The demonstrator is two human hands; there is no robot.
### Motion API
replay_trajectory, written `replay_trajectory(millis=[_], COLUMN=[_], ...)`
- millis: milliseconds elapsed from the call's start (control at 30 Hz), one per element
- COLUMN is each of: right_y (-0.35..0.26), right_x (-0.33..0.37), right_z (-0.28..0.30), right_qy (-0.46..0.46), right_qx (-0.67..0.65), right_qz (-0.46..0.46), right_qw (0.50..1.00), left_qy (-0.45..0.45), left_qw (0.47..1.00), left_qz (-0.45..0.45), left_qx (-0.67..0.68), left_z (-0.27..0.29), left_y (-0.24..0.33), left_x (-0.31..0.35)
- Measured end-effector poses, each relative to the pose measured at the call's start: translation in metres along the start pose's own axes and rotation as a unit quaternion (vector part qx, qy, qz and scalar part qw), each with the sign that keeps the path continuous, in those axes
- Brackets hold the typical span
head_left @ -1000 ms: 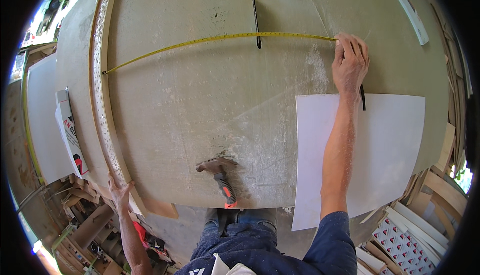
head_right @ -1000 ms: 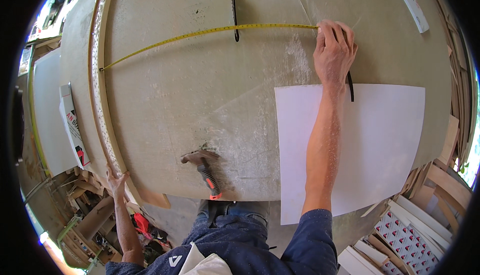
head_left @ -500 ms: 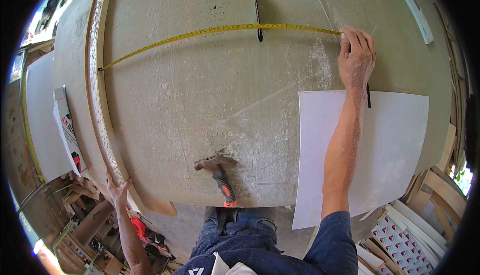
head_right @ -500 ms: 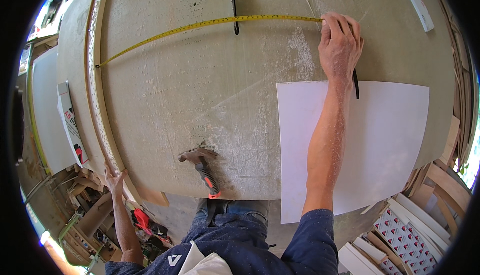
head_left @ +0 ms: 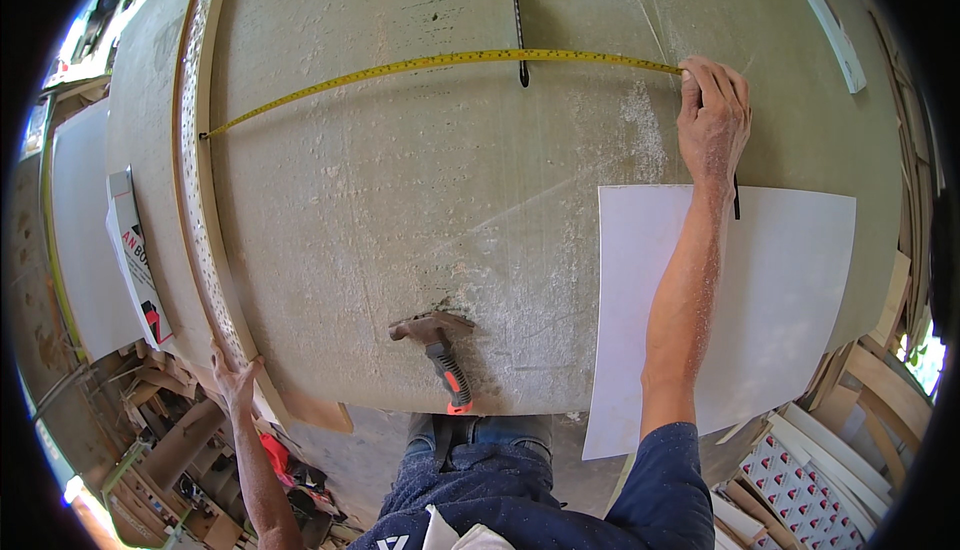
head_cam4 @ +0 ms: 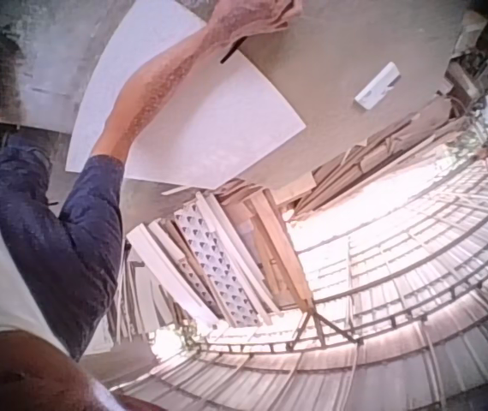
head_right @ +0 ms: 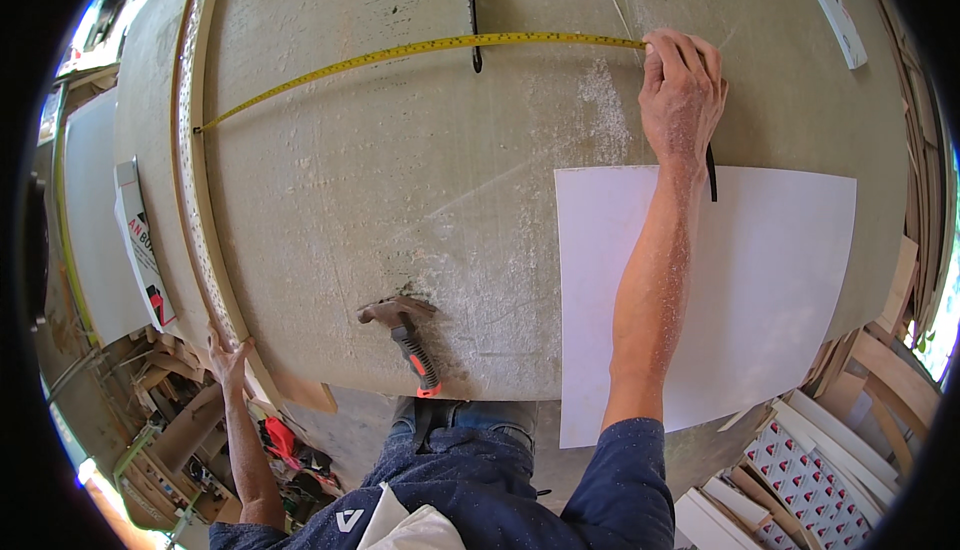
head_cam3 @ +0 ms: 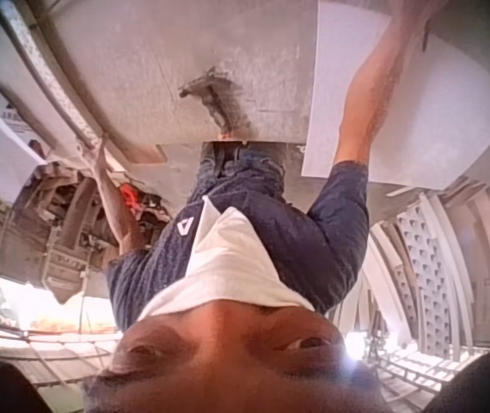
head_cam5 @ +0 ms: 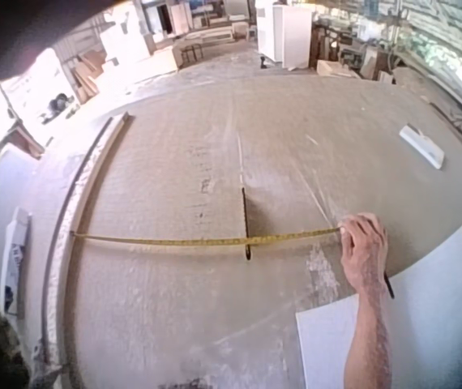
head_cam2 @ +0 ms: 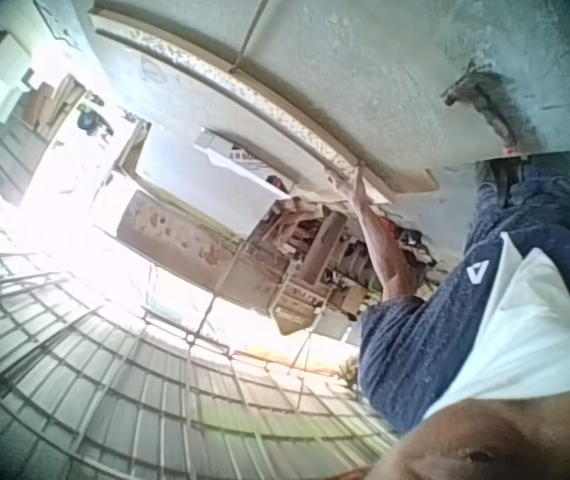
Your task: The person measures a white board with a tape measure and then peels a protective plastic film from its surface. The person works in a workshop environment, handling the board and the film by hand.
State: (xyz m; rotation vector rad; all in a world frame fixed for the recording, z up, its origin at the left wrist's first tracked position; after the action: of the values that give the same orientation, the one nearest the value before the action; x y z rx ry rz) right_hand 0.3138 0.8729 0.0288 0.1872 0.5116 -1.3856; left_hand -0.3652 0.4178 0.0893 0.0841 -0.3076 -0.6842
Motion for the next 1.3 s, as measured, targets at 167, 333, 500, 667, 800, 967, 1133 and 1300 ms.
replay_trajectory(millis=[167, 333, 500, 667, 800, 967, 1133, 1300], right_y=[0.0, 0.0, -0.001, -0.009, -0.007, -0.017, -0.037, -0.088], right_x=[-0.001, 0.0, -0.002, -0.005, -0.003, -0.005, 0.01, 0.052], right_z=[-0.001, -0.001, 0.002, 0.006, 0.016, 0.026, 0.052, 0.086], right_qy=[-0.006, -0.011, -0.017, -0.001, -0.009, -0.089, -0.209, -0.165], right_qx=[0.002, 0.006, 0.012, 0.005, 0.001, -0.009, -0.034, -0.089], right_qz=[0.0, 0.002, -0.009, 0.003, -0.004, -0.035, -0.045, -0.039], right_qw=[1.0, 1.0, 1.0, 1.0, 1.0, 0.995, 0.976, 0.982], left_qy=[0.016, 0.007, 0.007, 0.038, 0.049, 0.069, 0.07, 0.107], left_qw=[1.0, 0.998, 0.997, 0.999, 0.997, 0.996, 0.995, 0.989], left_qz=[-0.013, -0.024, 0.002, -0.01, -0.055, -0.046, -0.013, -0.029], left_qx=[0.011, 0.062, 0.071, 0.009, 0.035, 0.025, 0.064, 0.097], left_z=[-0.004, -0.004, 0.0, -0.003, -0.01, -0.009, 0.004, -0.011], left_y=[-0.02, -0.004, 0.013, -0.016, -0.037, -0.034, -0.022, -0.032], left_x=[-0.003, 0.0, 0.003, 0.002, -0.009, -0.001, 0.009, 0.005])
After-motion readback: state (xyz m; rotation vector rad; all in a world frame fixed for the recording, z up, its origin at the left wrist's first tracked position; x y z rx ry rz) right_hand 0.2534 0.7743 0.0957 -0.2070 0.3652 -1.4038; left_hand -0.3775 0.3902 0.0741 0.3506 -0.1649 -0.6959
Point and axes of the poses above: each hand's wrist, its own x-axis away from the middle knuckle, its own z-axis out of the back of the hand, y = z × x, the point moved 4 cm from there along -x, towards the middle knuckle, and after that the axes turned 1 degree about -y, right-handed, at the moved point
